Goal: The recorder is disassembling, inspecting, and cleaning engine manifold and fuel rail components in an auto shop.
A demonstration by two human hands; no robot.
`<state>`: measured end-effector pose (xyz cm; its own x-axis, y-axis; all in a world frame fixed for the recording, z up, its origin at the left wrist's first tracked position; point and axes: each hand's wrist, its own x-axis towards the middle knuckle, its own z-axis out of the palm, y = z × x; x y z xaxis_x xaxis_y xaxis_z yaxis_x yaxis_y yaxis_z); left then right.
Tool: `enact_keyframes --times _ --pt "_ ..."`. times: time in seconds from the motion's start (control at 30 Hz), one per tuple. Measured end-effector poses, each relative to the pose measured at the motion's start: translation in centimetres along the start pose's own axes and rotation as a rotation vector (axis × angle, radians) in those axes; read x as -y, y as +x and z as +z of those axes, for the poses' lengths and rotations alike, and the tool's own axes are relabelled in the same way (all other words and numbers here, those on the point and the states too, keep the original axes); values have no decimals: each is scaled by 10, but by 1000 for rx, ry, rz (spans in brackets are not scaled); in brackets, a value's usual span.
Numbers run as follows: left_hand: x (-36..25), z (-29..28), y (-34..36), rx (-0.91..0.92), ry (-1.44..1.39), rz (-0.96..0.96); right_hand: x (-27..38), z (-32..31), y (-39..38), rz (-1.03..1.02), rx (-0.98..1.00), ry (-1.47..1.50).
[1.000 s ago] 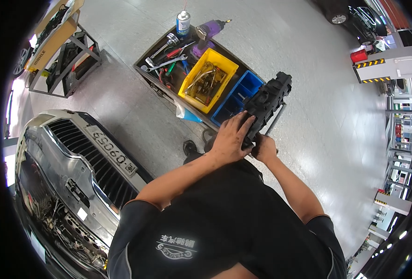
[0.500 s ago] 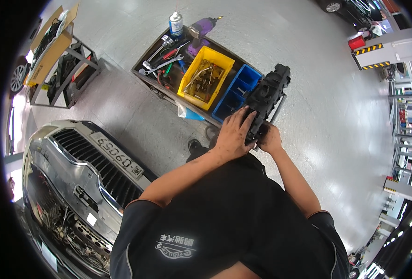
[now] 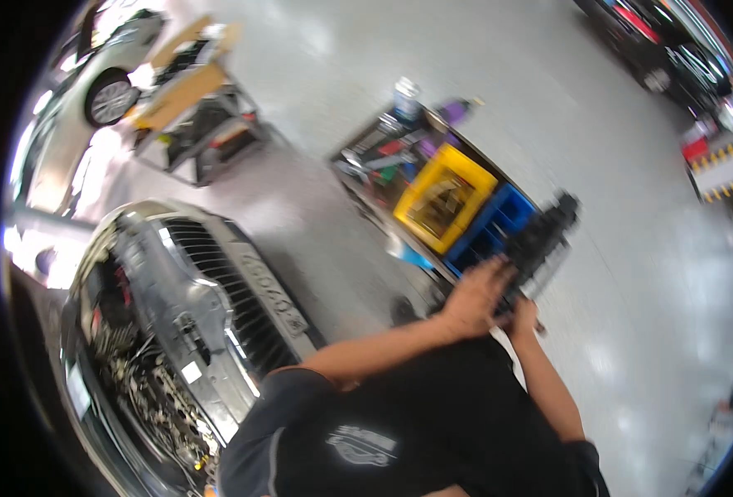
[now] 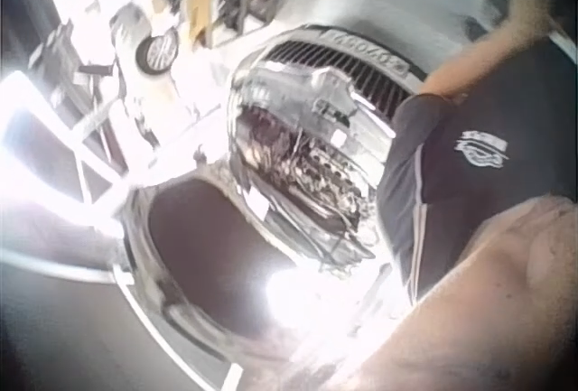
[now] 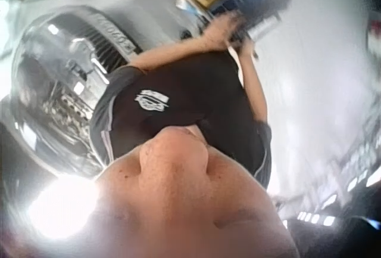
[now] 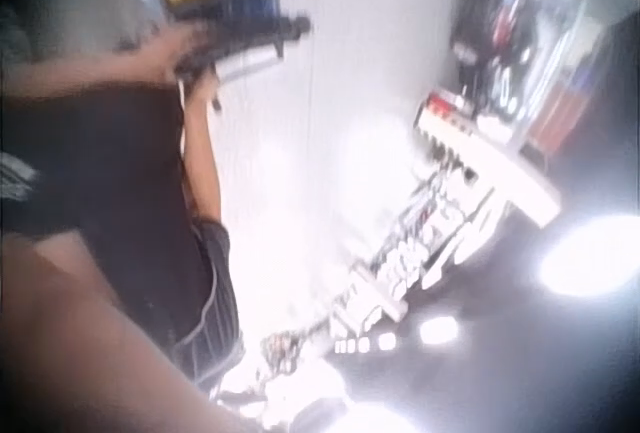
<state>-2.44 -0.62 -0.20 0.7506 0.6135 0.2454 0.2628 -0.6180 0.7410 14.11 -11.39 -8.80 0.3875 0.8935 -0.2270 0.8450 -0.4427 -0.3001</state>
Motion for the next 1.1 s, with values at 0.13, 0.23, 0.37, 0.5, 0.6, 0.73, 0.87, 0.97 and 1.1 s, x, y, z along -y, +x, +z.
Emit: enact_keyframes --times 0.13,0.23,0.37,0.5,0.6,0.73,0.87,0.97,1.1 --pt "-4 12 -3 0 -68 20 -16 14 -4 -124 -217 186" --pt "-2 14 -11 -27 -40 31 -13 14 -1 -207 -153 141" --pt "-1 12 -10 -12 -30 31 -15 12 6 -222 -45 -43" --pt "3 9 -6 -35 -59 21 4 -4 1 -101 -142 132" --pt "4 7 -4 -27 -69 8 1 -2 6 -141 -137 172" --pt "2 13 -5 -14 -42 48 -20 8 12 -228 -38 90" --pt "1 15 -7 36 -25 60 -25 15 13 -304 -12 -185" --pt "2 17 -8 5 -25 68 -27 15 15 -311 -30 -135" --pt "-1 14 -6 31 -10 71 -33 15 16 -396 -60 -144"
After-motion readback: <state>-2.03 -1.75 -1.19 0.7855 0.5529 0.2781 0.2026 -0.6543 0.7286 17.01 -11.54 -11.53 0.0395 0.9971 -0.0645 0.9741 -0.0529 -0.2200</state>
